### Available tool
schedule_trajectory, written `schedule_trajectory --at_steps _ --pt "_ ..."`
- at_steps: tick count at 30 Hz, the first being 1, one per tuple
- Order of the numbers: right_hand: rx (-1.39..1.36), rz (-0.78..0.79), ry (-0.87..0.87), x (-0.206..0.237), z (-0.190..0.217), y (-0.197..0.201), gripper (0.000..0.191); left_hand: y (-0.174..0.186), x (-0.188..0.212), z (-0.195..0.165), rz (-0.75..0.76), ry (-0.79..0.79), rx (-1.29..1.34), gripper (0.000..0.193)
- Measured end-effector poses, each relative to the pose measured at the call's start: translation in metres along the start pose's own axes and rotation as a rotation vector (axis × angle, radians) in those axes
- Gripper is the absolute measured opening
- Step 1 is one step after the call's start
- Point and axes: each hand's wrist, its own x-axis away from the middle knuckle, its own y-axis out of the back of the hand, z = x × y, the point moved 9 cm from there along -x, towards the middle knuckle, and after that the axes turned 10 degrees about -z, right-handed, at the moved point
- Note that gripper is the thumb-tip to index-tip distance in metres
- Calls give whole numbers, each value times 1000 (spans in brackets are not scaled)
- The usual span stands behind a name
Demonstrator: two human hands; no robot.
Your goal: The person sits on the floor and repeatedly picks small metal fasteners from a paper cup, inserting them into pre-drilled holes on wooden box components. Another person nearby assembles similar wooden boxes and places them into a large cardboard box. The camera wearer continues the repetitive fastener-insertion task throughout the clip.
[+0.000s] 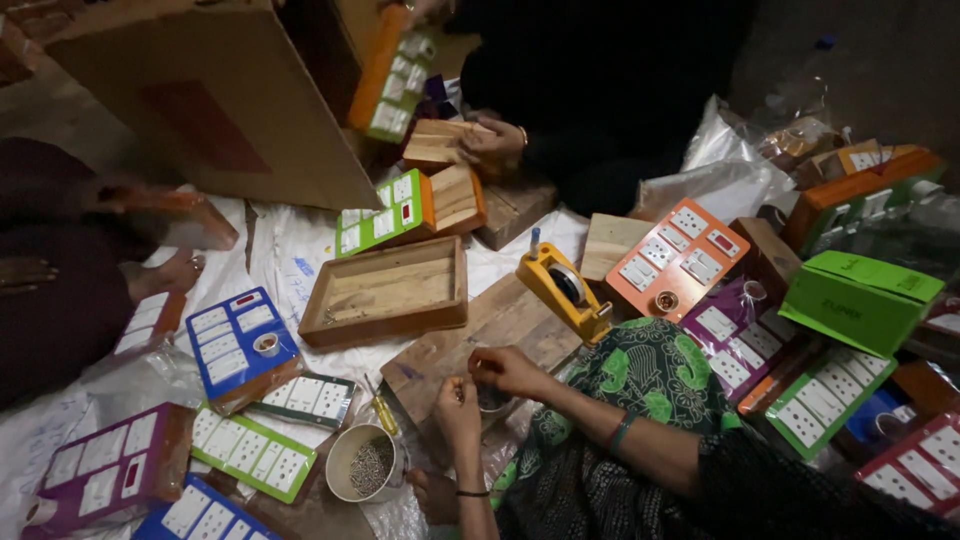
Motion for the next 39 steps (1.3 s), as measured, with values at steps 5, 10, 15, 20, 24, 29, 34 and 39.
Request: schedule_trajectory --at_steps 5,10,15,20,24,29,34,39 --pt "-18 21 -51 2 -12 -5 11 -22 -1 29 138 178 283 19" --pt "-866 50 -238 5 -23 1 5 -35 10 30 279 316 577 32" --pt "-620 51 -382 11 -29 4 11 -35 14 29 263 437 505 31" --pt "101 97 53 8 19 -2 26 -40 18 34 289 568 435 51" --pt "131 143 84 13 34 -11 17 -31 20 40 250 524 382 62" --pt "123 98 146 13 38 -4 17 -43 22 49 273 526 406 65" --pt "101 41 112 11 30 -3 25 -47 26 42 273 528 523 68" --pt "-19 42 64 10 32 -4 15 -37 30 34 256 606 509 67"
